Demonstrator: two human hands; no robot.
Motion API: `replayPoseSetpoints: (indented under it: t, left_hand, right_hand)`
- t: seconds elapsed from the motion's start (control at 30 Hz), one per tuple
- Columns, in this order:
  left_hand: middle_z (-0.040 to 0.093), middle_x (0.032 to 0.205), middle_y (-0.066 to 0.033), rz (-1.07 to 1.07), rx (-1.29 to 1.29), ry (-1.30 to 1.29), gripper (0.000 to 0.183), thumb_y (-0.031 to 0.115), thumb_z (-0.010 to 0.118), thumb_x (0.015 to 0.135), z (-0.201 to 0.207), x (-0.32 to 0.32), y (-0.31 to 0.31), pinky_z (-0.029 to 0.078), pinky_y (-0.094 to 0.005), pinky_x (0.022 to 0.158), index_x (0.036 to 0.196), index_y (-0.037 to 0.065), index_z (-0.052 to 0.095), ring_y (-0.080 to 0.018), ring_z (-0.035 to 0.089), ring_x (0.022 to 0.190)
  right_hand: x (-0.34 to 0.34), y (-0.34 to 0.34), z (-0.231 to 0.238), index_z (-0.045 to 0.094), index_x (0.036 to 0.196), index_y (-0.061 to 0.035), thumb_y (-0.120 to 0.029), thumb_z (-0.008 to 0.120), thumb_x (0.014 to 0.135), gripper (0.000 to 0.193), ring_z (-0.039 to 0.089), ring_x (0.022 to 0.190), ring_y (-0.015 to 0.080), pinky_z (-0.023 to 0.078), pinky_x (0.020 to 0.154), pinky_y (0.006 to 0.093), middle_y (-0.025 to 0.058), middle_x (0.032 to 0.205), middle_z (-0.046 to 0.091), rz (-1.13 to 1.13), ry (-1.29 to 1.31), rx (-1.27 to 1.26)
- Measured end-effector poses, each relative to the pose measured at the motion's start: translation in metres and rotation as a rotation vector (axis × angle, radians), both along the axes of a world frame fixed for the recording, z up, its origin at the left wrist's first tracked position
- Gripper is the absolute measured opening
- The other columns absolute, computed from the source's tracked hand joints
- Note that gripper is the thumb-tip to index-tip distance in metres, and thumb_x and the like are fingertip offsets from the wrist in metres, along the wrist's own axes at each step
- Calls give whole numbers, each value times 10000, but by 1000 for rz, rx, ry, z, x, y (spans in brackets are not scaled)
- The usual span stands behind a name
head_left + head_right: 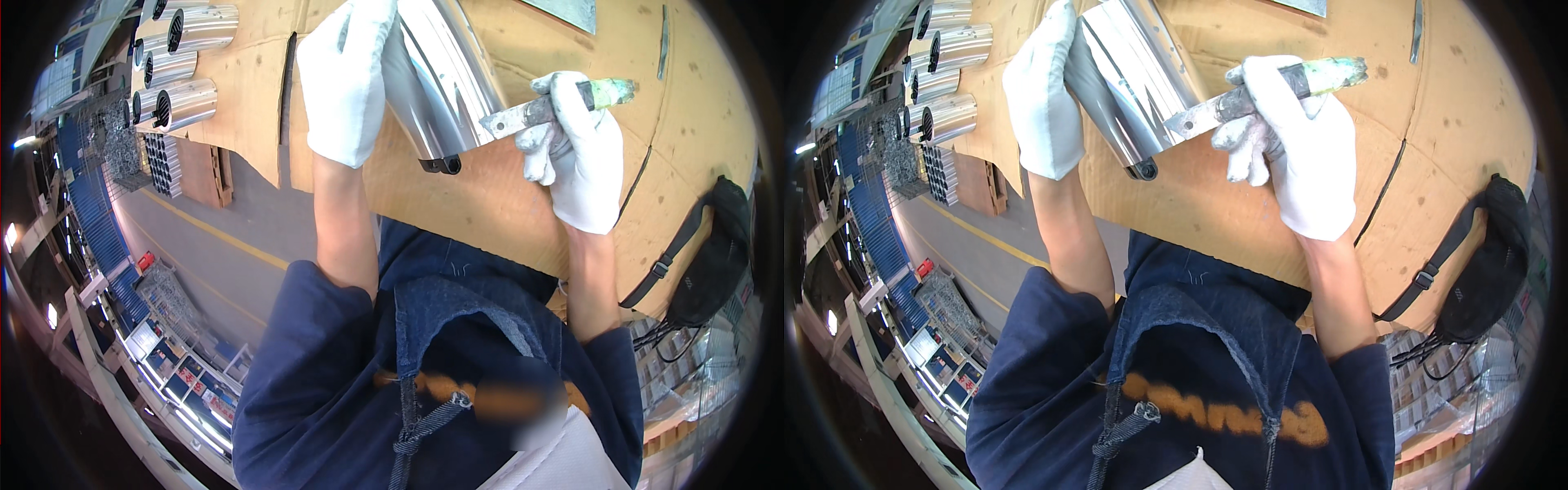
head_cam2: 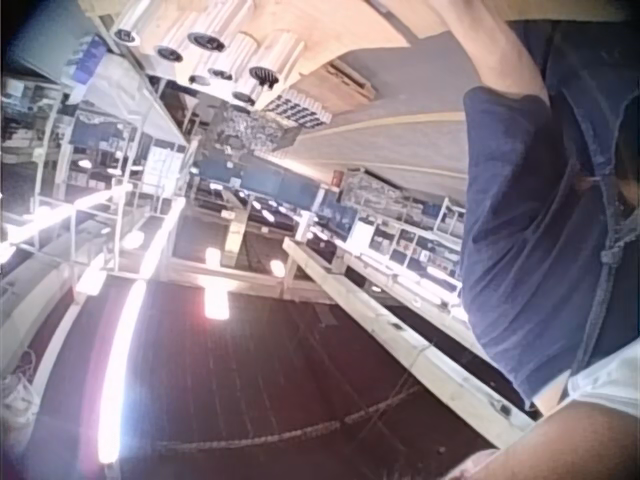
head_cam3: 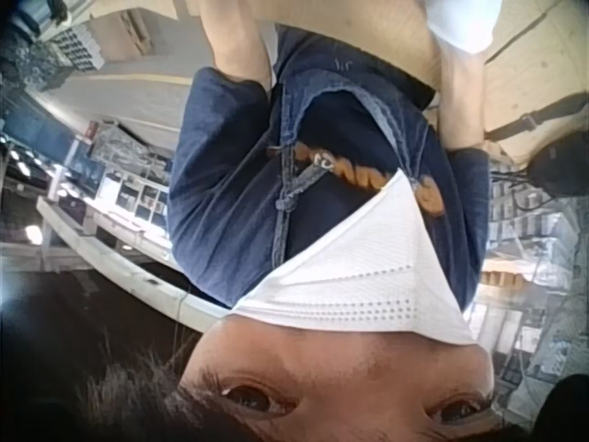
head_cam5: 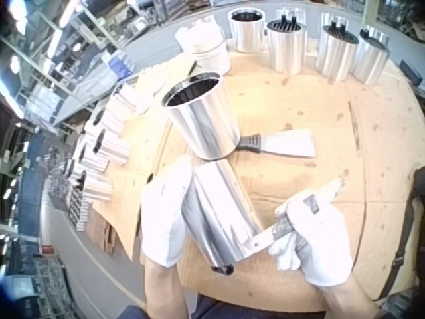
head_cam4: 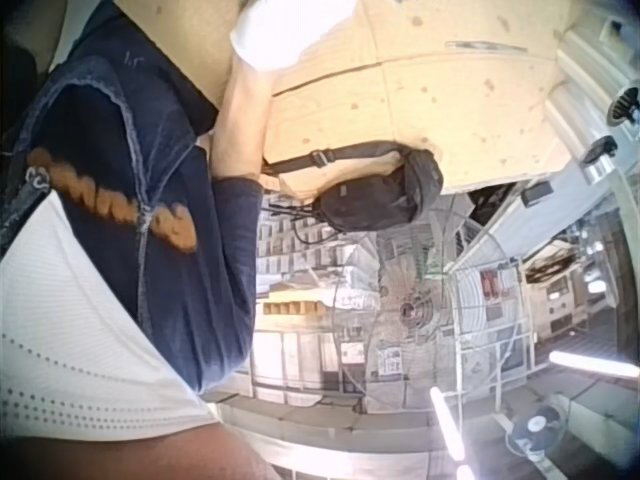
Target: Scraping residue or imperfections from a metal cup using a putty knife.
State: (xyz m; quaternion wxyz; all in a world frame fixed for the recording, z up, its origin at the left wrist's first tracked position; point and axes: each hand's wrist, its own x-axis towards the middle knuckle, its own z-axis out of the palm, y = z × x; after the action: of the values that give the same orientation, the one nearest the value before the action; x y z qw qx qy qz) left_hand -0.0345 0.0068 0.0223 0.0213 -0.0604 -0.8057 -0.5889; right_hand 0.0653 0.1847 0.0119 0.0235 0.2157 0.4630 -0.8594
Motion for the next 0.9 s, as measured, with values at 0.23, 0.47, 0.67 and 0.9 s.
replayPoseSetpoints:
  t: [0.23, 0.47, 0.67, 0.9]
  left_hand:
    - [640, 983, -131, -3, -48, 33, 291, 133, 517, 898, 4, 1, 3, 458, -262, 797, 1068, -95, 580, -155, 580, 894]
    - [643, 954, -117, -24, -10, -11, 293, 133, 506, 902, 7, 2, 3, 456, -257, 776, 1065, -98, 579, -143, 577, 866]
    - [640, 968, -118, -15, 17, -36, 296, 127, 502, 900, 5, 3, 2, 458, -255, 779, 1077, -100, 572, -144, 576, 873]
    - [640, 972, -119, -9, 14, -29, 299, 128, 502, 901, 2, 1, 0, 457, -255, 790, 1081, -101, 571, -147, 577, 879]
  right_hand:
    - [3, 6, 0, 563, 998, 15, -240, 512, 919, 272, 423, 355, 96, 321, 361, 197, 79, 530, 543, 7, 24, -74]
    - [14, 13, -10, 508, 1081, -4, -236, 421, 959, 276, 508, 496, 91, 377, 427, 179, 119, 762, 599, -85, 240, -247]
    - [28, 4, -20, 459, 1141, -22, -166, 445, 941, 247, 581, 544, 119, 425, 444, 186, 158, 813, 634, -51, 132, -391]
    - [28, 0, -16, 503, 1094, -27, -147, 495, 920, 211, 584, 524, 126, 423, 427, 212, 167, 796, 642, -37, 49, -353]
